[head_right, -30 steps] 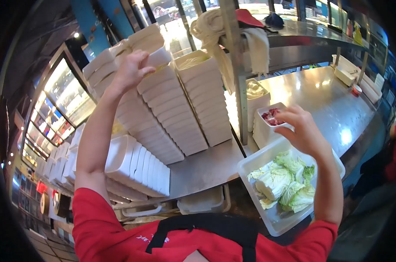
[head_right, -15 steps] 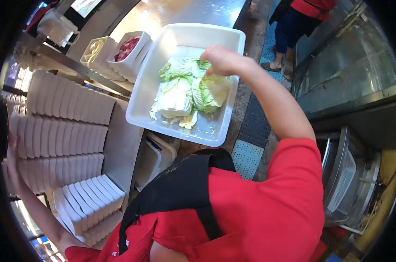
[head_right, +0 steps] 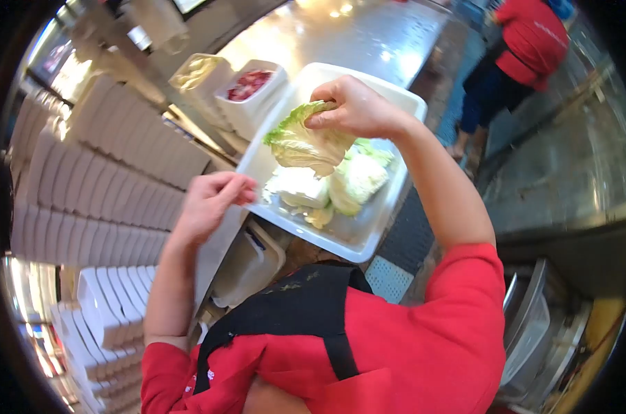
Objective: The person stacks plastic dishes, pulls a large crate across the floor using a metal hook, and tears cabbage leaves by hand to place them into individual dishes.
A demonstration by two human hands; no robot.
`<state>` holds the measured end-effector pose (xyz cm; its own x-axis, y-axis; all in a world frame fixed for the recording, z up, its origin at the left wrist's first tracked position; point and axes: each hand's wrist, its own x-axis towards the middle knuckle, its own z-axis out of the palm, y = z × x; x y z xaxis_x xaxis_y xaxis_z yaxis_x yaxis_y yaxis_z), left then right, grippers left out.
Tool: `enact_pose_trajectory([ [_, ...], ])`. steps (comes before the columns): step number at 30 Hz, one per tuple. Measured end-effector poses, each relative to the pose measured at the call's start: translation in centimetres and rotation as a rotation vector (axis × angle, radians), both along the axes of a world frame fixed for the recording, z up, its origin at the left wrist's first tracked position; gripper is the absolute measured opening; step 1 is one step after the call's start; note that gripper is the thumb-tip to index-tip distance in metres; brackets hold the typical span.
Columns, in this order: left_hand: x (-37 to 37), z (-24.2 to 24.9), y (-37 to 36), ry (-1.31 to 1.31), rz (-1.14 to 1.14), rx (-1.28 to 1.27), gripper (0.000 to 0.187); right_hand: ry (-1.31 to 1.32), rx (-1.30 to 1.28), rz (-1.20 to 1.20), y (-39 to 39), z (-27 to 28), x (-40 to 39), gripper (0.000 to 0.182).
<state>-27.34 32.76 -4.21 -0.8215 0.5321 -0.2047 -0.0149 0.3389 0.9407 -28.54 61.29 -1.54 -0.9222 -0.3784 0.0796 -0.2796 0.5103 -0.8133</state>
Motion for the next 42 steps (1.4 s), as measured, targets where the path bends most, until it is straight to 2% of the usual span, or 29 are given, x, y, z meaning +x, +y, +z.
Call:
enact_pose_trajectory([
  [2, 1.2, -0.9, -0.3, -0.491, 0.04, 0.33, 0.062, 0.052, -0.209, -0.063, -3.4, 0.8, -0.5, 0.015],
  [4, 1.6, -2.1, -1.2, -0.774, 0.027, 0.732, 0.084, 0.283, -0.072, -0.071, -7.3, 1.7, -0.1, 0.013],
  [6, 2.5, -0.7, -2.6, -0.736, 0.078, 1.156, 0.09, 0.691, -0.037, 0.084, -11.6, 1.1, 0.8, 0.016],
  [8, 3.5, -0.3, -5.4, -0.527, 0.214, 1.369, 0.075, 0.939, 0.109, 0.257, -15.4, -0.3, 2.1, 0.02],
  [9, 4.3, -0.2, -6.7, -0.388, 0.279, 1.321, 0.062, 1.029, 0.12, 0.378, -17.2, -0.3, 2.9, 0.023],
  [10, 5.1, 0.0, -8.1, -0.252, 0.347, 1.264, 0.052, 1.005, 0.101, 0.483, -18.7, 0.4, 3.9, 0.028],
  [12, 6.7, 0.4, -10.9, -0.2, 0.45, 1.223, 0.047, 0.865, -0.107, 0.615, -20.8, 0.9, 4.1, 0.034],
  [15, 10.0, 1.4, -13.9, -0.066, 0.619, 1.149, 0.048, 0.809, -0.209, 0.295, -24.2, 2.0, 2.9, 0.045],
  [16, 11.3, 2.0, -14.9, 0.028, 0.678, 1.111, 0.048, 0.628, -0.287, 0.306, -26.2, 2.8, 3.0, 0.045],
  [18, 13.2, 3.2, -17.1, 0.158, 0.724, 1.081, 0.048, -0.028, -0.5, 0.568, -30.6, 2.8, 2.3, 0.047],
  [19, 14.0, 3.5, -18.4, 0.273, 0.831, 1.008, 0.049, -0.23, -0.46, 0.614, -32.4, 3.8, 2.7, 0.036],
  [20, 14.8, 3.7, -19.4, 0.382, 0.932, 0.937, 0.05, -0.217, -0.459, 0.654, -34.8, 4.4, 3.0, 0.036],
  [22, 16.3, 4.9, -22.0, 0.456, 0.97, 0.984, 0.054, 0.158, -0.427, 0.695, -39.8, 5.3, 3.4, 0.022],
  [24, 18.1, 6.3, -24.1, 0.691, 1.131, 0.941, 0.057, 0.188, -0.285, 0.69, -44.3, 7.9, 4.3, 0.016],
  [25, 19.0, 6.2, -25.2, 0.704, 1.13, 0.939, 0.057, 0.093, -0.345, 0.645, -46.9, 8.2, 4.5, 0.014],
  [26, 20.1, 5.8, -26.2, 0.842, 1.326, 0.82, 0.059, -0.003, -0.403, 0.598, -49.3, 7.9, 4.6, 0.013],
  [27, 21.1, 5.2, -27.0, 0.976, 1.518, 0.692, 0.061, 0.008, -0.405, 0.603, -51.1, 7.2, 4.4, 0.013],
  [28, 22.2, 4.6, -27.7, 0.985, 1.518, 0.697, 0.061, 0.095, -0.195, 0.551, -52.8, 6.1, 4.1, 0.012],
  [29, 23.4, 3.7, -28.2, 0.977, 1.583, 0.566, 0.058, 0.177, 0.016, 0.493, -53.9, 5.5, 4.2, 0.012],
  [30, 24.4, 3.1, -28.6, 0.962, 1.647, 0.432, 0.056, 0.177, 0.02, 0.499, -54.3, 5.4, 4.9, 0.012],
  [32, 25.8, 2.2, -28.6, 0.95, 1.692, 0.353, 0.053, 0.803, 0.359, 0.44, -54.3, 4.5, 6.7, 0.016],
  [33, 26.4, 2.1, -28.4, 0.957, 1.689, 0.318, 0.049, 1.073, 0.539, 0.486, -53.3, 5.9, 7.3, 0.025],
  [34, 26.9, 1.8, -28.3, 0.965, 1.678, 0.279, 0.046, 1.066, 0.55, 0.503, -52.5, 6.6, 7.7, 0.025],
  [36, 27.3, 1.2, -28.4, 0.993, 1.731, 0.301, 0.044, 1.182, 0.326, 0.531, -51.6, 8.0, 8.2, 0.027],
  [37, 27.2, 1.0, -28.4, 1.026, 1.769, 0.321, 0.041, 1.186, 0.333, 0.524, -51.2, 8.1, 9.0, 0.027],
  [39, 26.4, 1.0, -28.3, 1.063, 1.726, 0.344, 0.039, 0.664, 0.449, 0.869, -50.3, 7.6, 11.3, 0.031],
  [40, 25.7, 1.2, -28.2, 1.098, 1.696, 0.354, 0.037, 0.59, 0.519, 0.929, -50.8, 5.9, 11.1, 0.029],
  [41, 25.0, 1.7, -27.9, 1.137, 1.645, 0.365, 0.035, 0.744, 0.385, 0.925, -51.1, 3.9, 10.6, 0.024],
  [42, 24.4, 2.2, -27.7, 1.132, 1.615, 0.369, 0.035, 0.738, 0.383, 0.896, -50.5, 3.8, 10.4, 0.024],
])
